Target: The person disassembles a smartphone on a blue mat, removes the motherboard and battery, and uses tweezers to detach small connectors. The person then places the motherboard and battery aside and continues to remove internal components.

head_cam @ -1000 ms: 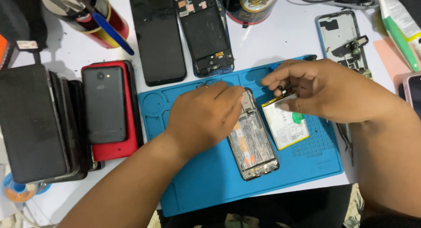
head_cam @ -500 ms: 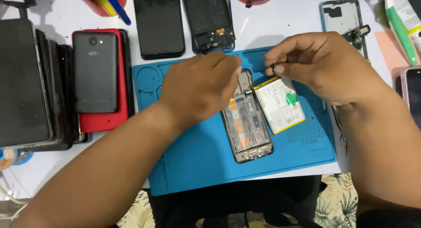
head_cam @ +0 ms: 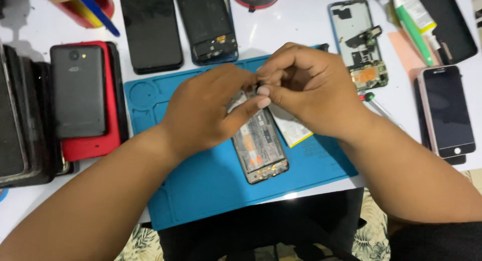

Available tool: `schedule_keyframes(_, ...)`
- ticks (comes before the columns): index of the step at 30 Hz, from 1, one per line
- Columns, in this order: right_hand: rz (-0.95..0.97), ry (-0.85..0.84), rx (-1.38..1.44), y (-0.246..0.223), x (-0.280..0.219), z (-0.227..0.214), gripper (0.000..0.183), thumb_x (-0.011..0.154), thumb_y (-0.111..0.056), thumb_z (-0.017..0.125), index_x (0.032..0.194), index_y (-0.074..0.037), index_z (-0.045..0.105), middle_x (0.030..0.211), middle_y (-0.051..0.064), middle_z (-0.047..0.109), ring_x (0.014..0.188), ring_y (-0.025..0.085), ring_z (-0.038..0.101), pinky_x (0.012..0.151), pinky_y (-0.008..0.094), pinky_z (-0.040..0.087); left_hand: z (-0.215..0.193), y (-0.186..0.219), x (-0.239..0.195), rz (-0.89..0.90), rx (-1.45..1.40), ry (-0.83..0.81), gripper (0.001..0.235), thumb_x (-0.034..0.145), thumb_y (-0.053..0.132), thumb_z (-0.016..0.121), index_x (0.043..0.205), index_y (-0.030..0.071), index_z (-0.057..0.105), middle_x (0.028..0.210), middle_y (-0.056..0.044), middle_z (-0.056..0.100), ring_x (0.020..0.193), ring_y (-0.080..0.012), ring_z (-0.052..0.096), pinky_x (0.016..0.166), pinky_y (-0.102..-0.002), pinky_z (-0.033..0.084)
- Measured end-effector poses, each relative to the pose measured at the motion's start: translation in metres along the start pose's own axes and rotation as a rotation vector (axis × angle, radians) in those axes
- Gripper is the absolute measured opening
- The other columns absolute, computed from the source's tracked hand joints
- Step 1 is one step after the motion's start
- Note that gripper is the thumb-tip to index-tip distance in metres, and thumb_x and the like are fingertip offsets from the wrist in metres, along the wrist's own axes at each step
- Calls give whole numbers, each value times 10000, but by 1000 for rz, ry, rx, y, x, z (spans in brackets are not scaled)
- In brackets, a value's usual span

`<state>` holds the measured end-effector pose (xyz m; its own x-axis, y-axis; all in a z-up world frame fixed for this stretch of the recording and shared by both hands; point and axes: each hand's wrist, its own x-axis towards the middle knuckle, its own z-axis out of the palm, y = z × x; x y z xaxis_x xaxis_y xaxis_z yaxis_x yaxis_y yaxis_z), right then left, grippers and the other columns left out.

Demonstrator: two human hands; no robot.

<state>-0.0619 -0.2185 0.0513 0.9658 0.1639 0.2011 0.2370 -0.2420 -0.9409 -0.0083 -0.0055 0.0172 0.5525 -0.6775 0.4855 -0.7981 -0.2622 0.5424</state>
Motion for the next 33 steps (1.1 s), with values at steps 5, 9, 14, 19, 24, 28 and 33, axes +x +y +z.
schedule_keyframes(5, 84, -61, 74, -1, 2, -9, 219, 960, -6, 762, 1151, -49, 664, 999, 78, 710, 908, 152, 713, 765, 249, 629, 2, -6, 2, -58, -142, -72, 213, 1060, 288, 629, 1132, 96, 686, 948, -49, 691, 796, -218, 644, 658, -367, 485)
schedule_keyframes(9, 130, -67, 105, -8, 3, -10, 201, 948, 12, 755, 1130, -22, 676, 987, 110, 759, 884, 150, 757, 758, 233, 647, -3, -3, 4, -118, -219, -79, 206, 1032, 278, 668, 1130, 103, 716, 945, -45, 723, 780, -196, 673, 659, -337, 520)
schedule_keyframes(14, 115, -58, 81, -10, 3, -11, 179, 930, 8, 769, 1094, -3, 698, 1015, 139, 772, 934, 177, 774, 845, 244, 674, -5, 2, 6, -165, -330, -23, 101, 1015, 218, 711, 1047, 123, 727, 792, 1, 689, 668, -128, 609, 599, -294, 467)
schedule_keyframes(19, 148, -118, 101, -12, 4, -22, 200, 919, 34, 746, 1113, 4, 708, 1068, 168, 776, 994, 204, 777, 864, 272, 675, -8, 7, 7, -234, -445, -44, 117, 1005, 232, 704, 936, 138, 707, 718, 17, 650, 586, -96, 586, 546, -268, 440)
schedule_keyframes(24, 144, -26, -423, -21, 11, -65, 216, 1039, -105, 722, 1245, -43, 712, 1130, 51, 737, 1012, 101, 663, 905, 234, 539, -8, 8, 5, -219, -419, -30, 101, 1027, 212, 658, 975, 143, 710, 851, 17, 673, 635, -111, 504, 580, -285, 450)
schedule_keyframes(28, 446, 86, -1178, 0, 12, -89, 764, 949, -446, 785, 1522, 3, 552, 1379, 340, 474, 1184, 542, 545, 889, 622, 468, -6, 5, 3, -263, -352, 11, 126, 1056, 185, 642, 936, 149, 633, 785, 12, 568, 659, -140, 464, 609, -343, 443)
schedule_keyframes(33, 840, 43, -1236, -10, 19, -83, 819, 946, -468, 703, 1603, -86, 399, 1507, 346, 386, 1187, 626, 548, 862, 743, 470, 3, -9, 2, -83, -184, -49, 143, 1074, 173, 560, 957, 101, 598, 967, -74, 593, 905, -277, 534, 851, -455, 437)
